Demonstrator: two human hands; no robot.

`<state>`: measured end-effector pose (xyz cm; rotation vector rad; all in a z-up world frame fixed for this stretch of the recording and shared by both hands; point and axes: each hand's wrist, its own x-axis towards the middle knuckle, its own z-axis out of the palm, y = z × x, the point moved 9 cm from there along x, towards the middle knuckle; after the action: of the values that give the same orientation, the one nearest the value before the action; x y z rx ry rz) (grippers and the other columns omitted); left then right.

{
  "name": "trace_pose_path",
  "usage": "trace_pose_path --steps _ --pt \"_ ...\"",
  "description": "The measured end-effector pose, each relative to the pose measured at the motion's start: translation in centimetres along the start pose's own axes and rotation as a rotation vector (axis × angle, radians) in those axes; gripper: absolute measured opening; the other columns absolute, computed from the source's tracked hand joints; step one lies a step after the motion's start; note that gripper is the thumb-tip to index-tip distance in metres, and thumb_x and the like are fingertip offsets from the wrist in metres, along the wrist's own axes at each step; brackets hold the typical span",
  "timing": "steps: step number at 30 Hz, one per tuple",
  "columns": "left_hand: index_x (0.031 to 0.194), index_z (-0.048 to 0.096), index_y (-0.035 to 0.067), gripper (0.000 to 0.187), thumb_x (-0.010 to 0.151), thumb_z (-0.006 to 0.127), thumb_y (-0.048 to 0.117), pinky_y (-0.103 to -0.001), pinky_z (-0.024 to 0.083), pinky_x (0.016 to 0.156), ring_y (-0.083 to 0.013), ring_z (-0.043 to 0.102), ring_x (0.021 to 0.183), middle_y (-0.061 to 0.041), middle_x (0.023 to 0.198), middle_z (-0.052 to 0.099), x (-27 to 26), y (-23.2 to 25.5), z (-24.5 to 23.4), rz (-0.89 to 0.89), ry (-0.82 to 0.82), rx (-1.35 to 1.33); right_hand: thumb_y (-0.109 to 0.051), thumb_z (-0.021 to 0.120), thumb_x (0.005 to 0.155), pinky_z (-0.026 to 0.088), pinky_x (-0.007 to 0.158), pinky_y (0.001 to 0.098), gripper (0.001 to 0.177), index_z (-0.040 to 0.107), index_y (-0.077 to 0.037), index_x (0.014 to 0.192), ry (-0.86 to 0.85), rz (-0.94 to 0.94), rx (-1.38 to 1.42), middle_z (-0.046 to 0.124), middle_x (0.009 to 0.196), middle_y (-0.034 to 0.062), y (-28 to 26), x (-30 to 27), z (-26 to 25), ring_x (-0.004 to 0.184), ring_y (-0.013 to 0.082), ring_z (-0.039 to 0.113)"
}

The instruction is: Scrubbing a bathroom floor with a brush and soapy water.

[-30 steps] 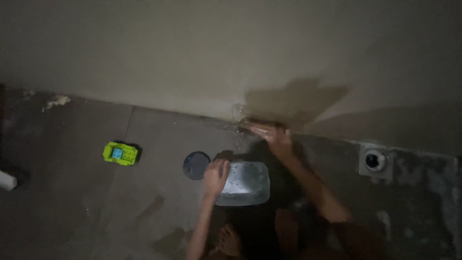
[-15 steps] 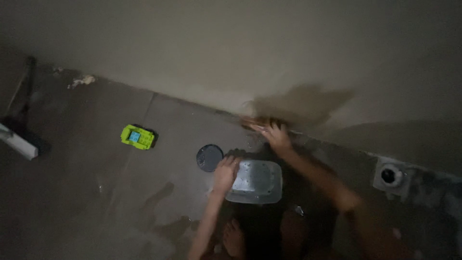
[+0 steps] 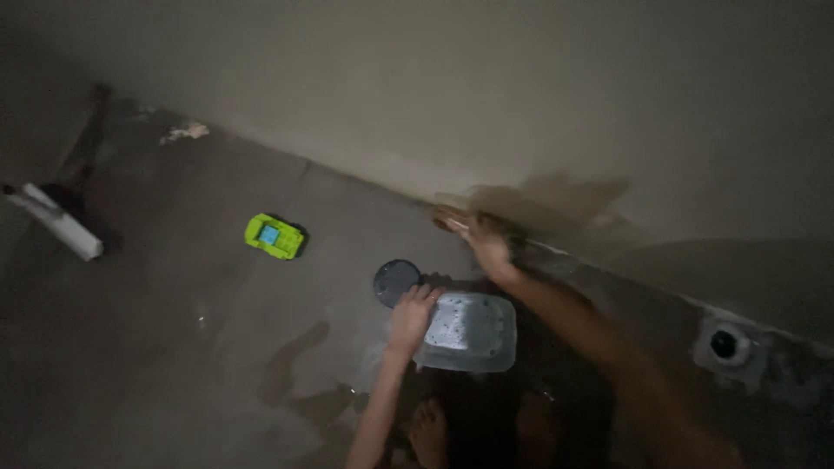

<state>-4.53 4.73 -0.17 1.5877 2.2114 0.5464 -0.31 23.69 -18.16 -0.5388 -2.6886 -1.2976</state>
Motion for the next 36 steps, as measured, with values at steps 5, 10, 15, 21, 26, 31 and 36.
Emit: trace_pose_path --steps 5,10,15,21,26,31,36 --pt "0.121 0.069 0.013 0.042 0.082 0.061 0.001 -0.046 0.053 0.089 -0.0338 0.064 0.107 -0.012 0.113 0.067 -0.5 -1.8 0.5 -0.024 0.052 0.005 -0.019 0.068 0.091 0.056 0.077 0.0436 0.085 0.022 -0.026 0.162 -0.248 -0.107 0.520 0.052 0.140 0.0194 7.5 2.3 -3.9 0.107 0.0332 0.063" --pt "0.120 0.068 0.010 0.038 0.083 0.063 0.005 -0.046 0.052 0.087 -0.0340 0.063 0.107 -0.014 0.112 0.066 -0.2 -2.2 0.9 -0.060 0.038 -0.034 -0.022 0.070 0.079 0.056 0.058 0.0396 0.090 0.026 -0.044 0.153 -0.104 0.071 0.778 0.060 0.121 0.0204 13.4 12.4 -14.4 0.090 0.0309 0.063" --pt "0.119 0.069 0.011 0.043 0.078 0.062 0.001 -0.047 0.050 0.089 -0.0354 0.061 0.110 -0.015 0.117 0.066 -0.9 -3.6 3.8 0.023 0.116 0.027 -0.007 0.064 0.102 0.053 0.075 0.0314 0.089 0.021 -0.019 0.179 -0.140 -0.226 0.405 0.060 0.109 0.0148 -8.6 6.1 3.0 0.092 0.0236 0.059" --pt "0.120 0.069 0.010 0.048 0.076 0.059 -0.005 -0.045 0.052 0.090 -0.0352 0.062 0.114 -0.015 0.125 0.066 -0.8 -3.2 2.1 0.011 0.117 -0.030 -0.003 0.064 0.091 0.053 0.047 0.0300 0.089 0.023 -0.027 0.166 -0.219 -0.233 0.499 0.056 0.149 0.0268 4.5 5.8 -5.5 0.060 0.0151 0.061" --pt "0.120 0.068 0.009 0.046 0.076 0.063 -0.004 -0.047 0.051 0.092 -0.0352 0.062 0.113 -0.014 0.121 0.067 -0.5 -4.2 1.4 -0.003 0.051 -0.043 -0.017 0.065 0.086 0.060 0.072 0.0441 0.089 0.023 -0.041 0.160 -0.063 0.028 0.848 0.055 0.138 0.0194 11.3 12.6 -13.6 0.095 0.0361 0.067" --pt "0.122 0.070 0.012 0.054 0.072 0.063 -0.007 -0.048 0.050 0.096 -0.0377 0.061 0.115 -0.014 0.120 0.068 -0.2 -4.4 -2.1 0.022 0.077 -0.072 -0.006 0.061 0.097 0.060 0.073 0.0448 0.090 0.017 -0.036 0.169 -0.351 -0.120 0.895 0.050 0.148 0.0214 2.7 9.8 -5.5 0.102 0.0402 0.064" --pt "0.121 0.068 0.010 0.055 0.070 0.062 -0.009 -0.049 0.050 0.091 -0.0414 0.060 0.113 -0.017 0.121 0.067 -0.8 -5.4 -3.2 -0.007 0.091 -0.093 -0.011 0.058 0.101 0.059 0.072 0.0484 0.085 0.012 -0.037 0.168 -0.545 -0.252 0.565 0.038 0.161 0.0187 -0.2 1.0 -0.1 0.109 0.0409 0.059"
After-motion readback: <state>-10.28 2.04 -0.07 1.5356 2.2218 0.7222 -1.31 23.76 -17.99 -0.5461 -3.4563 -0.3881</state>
